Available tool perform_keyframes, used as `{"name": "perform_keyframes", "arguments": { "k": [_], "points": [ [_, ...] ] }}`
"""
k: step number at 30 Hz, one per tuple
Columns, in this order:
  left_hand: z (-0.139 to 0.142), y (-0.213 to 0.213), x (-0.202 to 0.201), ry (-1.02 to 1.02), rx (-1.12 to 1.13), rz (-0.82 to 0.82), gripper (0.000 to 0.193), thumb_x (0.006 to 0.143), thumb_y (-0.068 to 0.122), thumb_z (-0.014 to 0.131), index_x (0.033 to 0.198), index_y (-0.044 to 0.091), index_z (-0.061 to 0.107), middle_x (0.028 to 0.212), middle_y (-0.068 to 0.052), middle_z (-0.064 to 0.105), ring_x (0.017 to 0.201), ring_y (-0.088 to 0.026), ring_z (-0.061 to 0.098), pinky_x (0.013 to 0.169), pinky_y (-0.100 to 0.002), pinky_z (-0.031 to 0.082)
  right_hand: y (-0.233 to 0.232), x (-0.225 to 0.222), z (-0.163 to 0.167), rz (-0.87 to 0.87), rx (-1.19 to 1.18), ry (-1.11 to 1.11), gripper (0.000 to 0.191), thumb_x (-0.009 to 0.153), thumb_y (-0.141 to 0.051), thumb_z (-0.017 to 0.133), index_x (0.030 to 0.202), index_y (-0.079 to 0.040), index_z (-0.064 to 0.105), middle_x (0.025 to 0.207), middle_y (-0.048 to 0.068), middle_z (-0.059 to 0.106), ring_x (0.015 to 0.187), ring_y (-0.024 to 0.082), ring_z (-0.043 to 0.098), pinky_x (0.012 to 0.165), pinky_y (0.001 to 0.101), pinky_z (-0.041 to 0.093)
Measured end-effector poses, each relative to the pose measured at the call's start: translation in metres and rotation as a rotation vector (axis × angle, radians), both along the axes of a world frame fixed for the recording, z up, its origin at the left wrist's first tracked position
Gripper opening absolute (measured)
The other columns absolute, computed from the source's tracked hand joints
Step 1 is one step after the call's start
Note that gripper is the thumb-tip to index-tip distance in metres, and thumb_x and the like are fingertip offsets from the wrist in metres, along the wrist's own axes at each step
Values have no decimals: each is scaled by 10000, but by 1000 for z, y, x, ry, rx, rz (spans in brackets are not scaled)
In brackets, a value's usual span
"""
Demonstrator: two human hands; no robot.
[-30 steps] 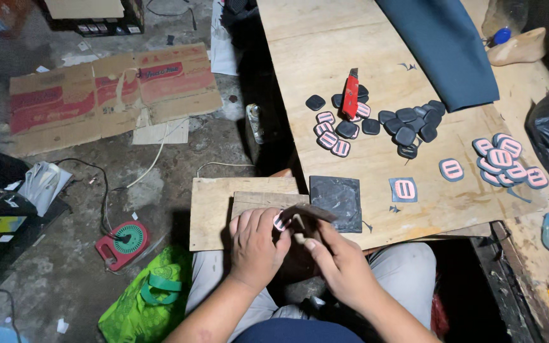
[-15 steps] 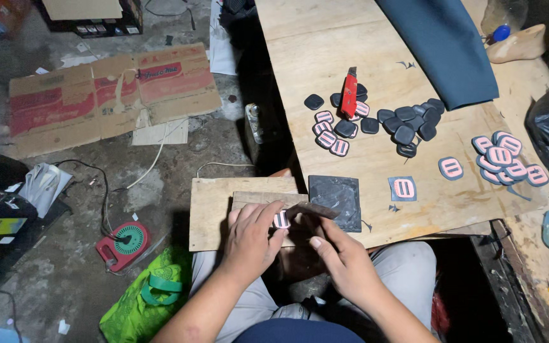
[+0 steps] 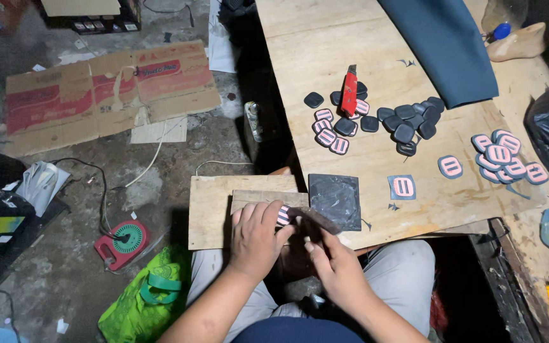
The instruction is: The person repeatedly picks up small rectangular rubber pieces with a pink center, places them on a wooden block, and strikes them with a hammer to shape or flatten them. Finished pieces are set aside on the table.
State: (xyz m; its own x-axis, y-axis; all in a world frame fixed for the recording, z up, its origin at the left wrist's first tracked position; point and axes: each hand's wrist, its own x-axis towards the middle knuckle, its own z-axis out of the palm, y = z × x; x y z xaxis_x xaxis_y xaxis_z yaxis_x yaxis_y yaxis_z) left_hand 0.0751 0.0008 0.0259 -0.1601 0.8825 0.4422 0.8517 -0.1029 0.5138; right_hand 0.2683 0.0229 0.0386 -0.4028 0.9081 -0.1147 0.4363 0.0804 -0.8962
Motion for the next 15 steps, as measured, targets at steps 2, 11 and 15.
{"name": "perform_keyframes", "arguments": {
  "k": [2, 11, 15],
  "points": [
    [0, 0, -1, 16, 18, -35, 510, 734, 258, 809, 1169, 64, 627, 1035, -86, 637, 1002, -307, 569, 894, -454, 403, -1, -1, 2, 11, 102, 35, 371, 959, -131, 615, 1315, -26, 608, 1029, 131, 775, 918, 203, 728, 836, 318, 558],
    [9, -4, -5, 91, -28, -99, 369, 803, 227, 777, 1141, 103, 694, 967, -58, 622, 993, -276, 578, 888, -436, 412, -1, 6, -1, 62, 123, 28, 452, 964, -141, 620, 1393, -13, 562, 1108, 123, 752, 998, 204, 710, 872, 317, 544],
    [14, -4, -10, -247, -125, -32, 215, 854, 171, 748, 1061, 112, 732, 875, -59, 661, 851, -228, 634, 770, -372, 470, 4, 19, -4, -227, -330, 305, 336, 946, -132, 663, 1243, 9, 592, 852, 110, 671, 666, 185, 633, 596, 343, 531]
  ]
}}
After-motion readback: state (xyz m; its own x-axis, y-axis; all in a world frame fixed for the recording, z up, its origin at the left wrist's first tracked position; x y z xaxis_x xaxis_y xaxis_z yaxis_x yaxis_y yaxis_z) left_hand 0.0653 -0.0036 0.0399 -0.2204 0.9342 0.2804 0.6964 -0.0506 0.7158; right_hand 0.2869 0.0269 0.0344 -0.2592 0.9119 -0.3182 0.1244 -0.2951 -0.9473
